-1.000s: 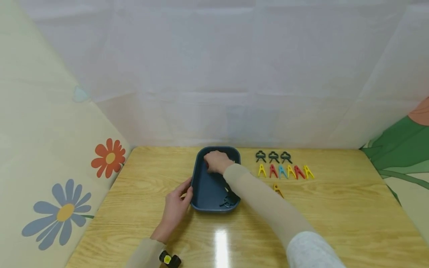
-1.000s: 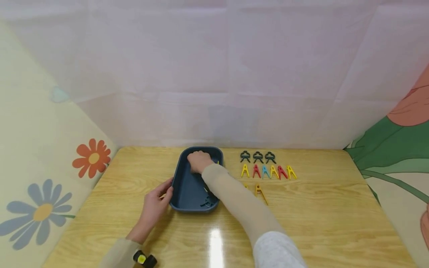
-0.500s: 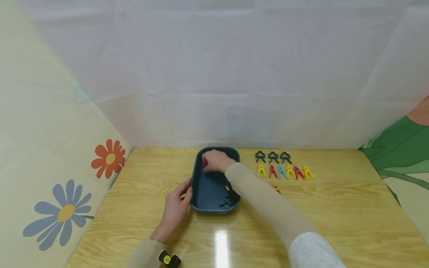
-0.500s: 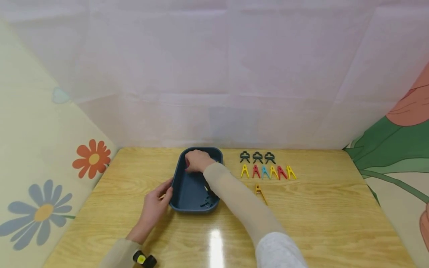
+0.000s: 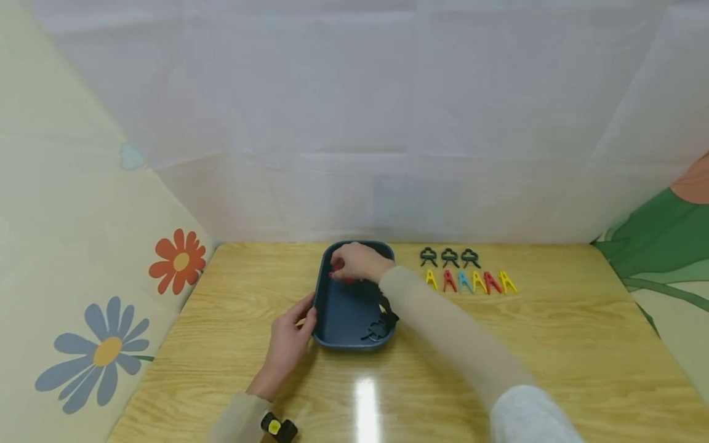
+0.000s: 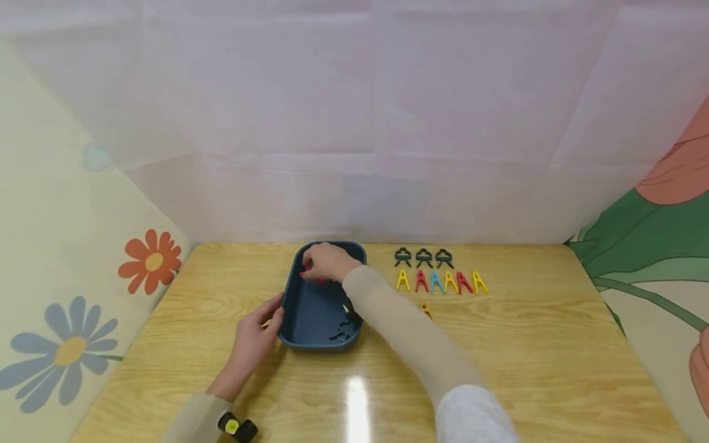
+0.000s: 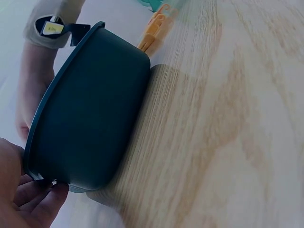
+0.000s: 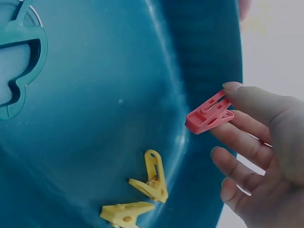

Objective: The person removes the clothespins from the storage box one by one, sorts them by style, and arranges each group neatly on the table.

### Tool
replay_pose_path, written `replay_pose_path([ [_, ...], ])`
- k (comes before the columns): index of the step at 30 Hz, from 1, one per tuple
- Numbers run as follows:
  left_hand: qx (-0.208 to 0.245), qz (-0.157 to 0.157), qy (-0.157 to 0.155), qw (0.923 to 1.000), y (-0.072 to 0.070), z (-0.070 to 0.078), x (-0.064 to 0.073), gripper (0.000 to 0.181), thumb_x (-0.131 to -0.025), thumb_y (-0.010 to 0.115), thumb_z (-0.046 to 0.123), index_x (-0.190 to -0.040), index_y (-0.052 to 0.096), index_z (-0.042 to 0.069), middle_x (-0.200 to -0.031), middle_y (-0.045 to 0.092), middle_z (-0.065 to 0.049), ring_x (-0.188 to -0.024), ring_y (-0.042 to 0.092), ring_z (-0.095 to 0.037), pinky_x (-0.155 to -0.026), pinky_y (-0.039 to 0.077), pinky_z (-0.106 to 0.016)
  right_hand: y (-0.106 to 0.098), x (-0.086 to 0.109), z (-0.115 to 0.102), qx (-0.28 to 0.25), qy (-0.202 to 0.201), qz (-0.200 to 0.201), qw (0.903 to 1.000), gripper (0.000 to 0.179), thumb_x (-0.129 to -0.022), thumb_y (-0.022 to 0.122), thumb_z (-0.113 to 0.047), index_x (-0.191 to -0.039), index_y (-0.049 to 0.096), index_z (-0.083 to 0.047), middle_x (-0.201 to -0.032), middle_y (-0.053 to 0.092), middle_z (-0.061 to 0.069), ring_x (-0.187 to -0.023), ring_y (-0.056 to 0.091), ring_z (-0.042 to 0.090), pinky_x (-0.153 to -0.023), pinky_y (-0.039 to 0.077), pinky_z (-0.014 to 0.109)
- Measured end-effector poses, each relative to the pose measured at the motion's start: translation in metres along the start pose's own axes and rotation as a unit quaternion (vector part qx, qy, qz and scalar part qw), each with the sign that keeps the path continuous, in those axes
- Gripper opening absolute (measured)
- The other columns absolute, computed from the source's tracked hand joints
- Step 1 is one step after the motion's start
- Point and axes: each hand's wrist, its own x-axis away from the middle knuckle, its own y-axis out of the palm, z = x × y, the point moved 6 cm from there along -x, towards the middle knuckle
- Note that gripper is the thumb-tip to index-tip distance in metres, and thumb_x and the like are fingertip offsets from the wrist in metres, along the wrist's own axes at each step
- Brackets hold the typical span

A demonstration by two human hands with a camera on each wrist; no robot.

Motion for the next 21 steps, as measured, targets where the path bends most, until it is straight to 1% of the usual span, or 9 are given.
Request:
replay_pose_path([
  [5, -0.001, 0.004, 0.005, 1.0000, 0.001, 0.000, -0.001, 0.038, -0.102, 0.061, 0.002, -0.140, 0.063, -0.005, -0.127, 0.070, -0.023, -0.113, 0.070, -0.036, -0.086, 0.060, -0.045, -0.012, 0.012, -0.003, -0.026, -0.026, 0.003, 0.9993, 0.040, -0.103, 0.068, -0.033, -0.136, 0.069, -0.012, -0.129, 0.071, 0.005, -0.112, 0.068, 0.018, -0.095, 0.055, 0.033],
  [9, -0.006, 0.007, 0.013, 0.9999, 0.000, 0.000, 0.000, 0.037, -0.102, 0.061, 0.002, -0.139, 0.063, -0.005, -0.127, 0.070, -0.023, -0.113, 0.070, -0.036, -0.085, 0.061, -0.044, -0.021, 0.021, -0.005, -0.034, -0.047, 0.012, 0.9982, 0.037, -0.102, 0.069, -0.031, -0.134, 0.070, -0.011, -0.125, 0.072, 0.006, -0.109, 0.069, 0.018, -0.091, 0.056, 0.033],
  [12, -0.007, 0.010, 0.017, 0.9998, -0.002, 0.000, 0.000, 0.037, -0.102, 0.061, 0.002, -0.138, 0.064, -0.006, -0.127, 0.070, -0.023, -0.112, 0.070, -0.036, -0.084, 0.061, -0.043, -0.027, 0.028, -0.005, -0.040, -0.057, 0.020, 0.9974, 0.037, -0.102, 0.069, -0.030, -0.133, 0.070, -0.010, -0.124, 0.072, 0.006, -0.108, 0.069, 0.018, -0.090, 0.056, 0.033],
  [18, -0.007, 0.008, 0.011, 0.9999, -0.004, 0.000, 0.000, 0.038, -0.102, 0.061, 0.002, -0.139, 0.064, -0.004, -0.128, 0.070, -0.022, -0.114, 0.069, -0.034, -0.085, 0.061, -0.042, -0.037, 0.041, -0.005, -0.078, -0.074, 0.037, 0.9935, 0.036, -0.101, 0.070, -0.021, -0.133, 0.068, -0.004, -0.125, 0.071, 0.009, -0.111, 0.068, 0.021, -0.094, 0.055, 0.034],
  [21, -0.009, 0.009, 0.010, 0.9999, -0.004, -0.001, 0.000, 0.038, -0.102, 0.061, 0.003, -0.139, 0.064, -0.003, -0.128, 0.070, -0.021, -0.114, 0.070, -0.033, -0.085, 0.061, -0.040, -0.042, 0.049, -0.004, -0.086, -0.087, 0.047, 0.9914, 0.034, -0.101, 0.070, -0.020, -0.132, 0.068, -0.004, -0.124, 0.072, 0.009, -0.112, 0.068, 0.023, -0.095, 0.055, 0.035],
])
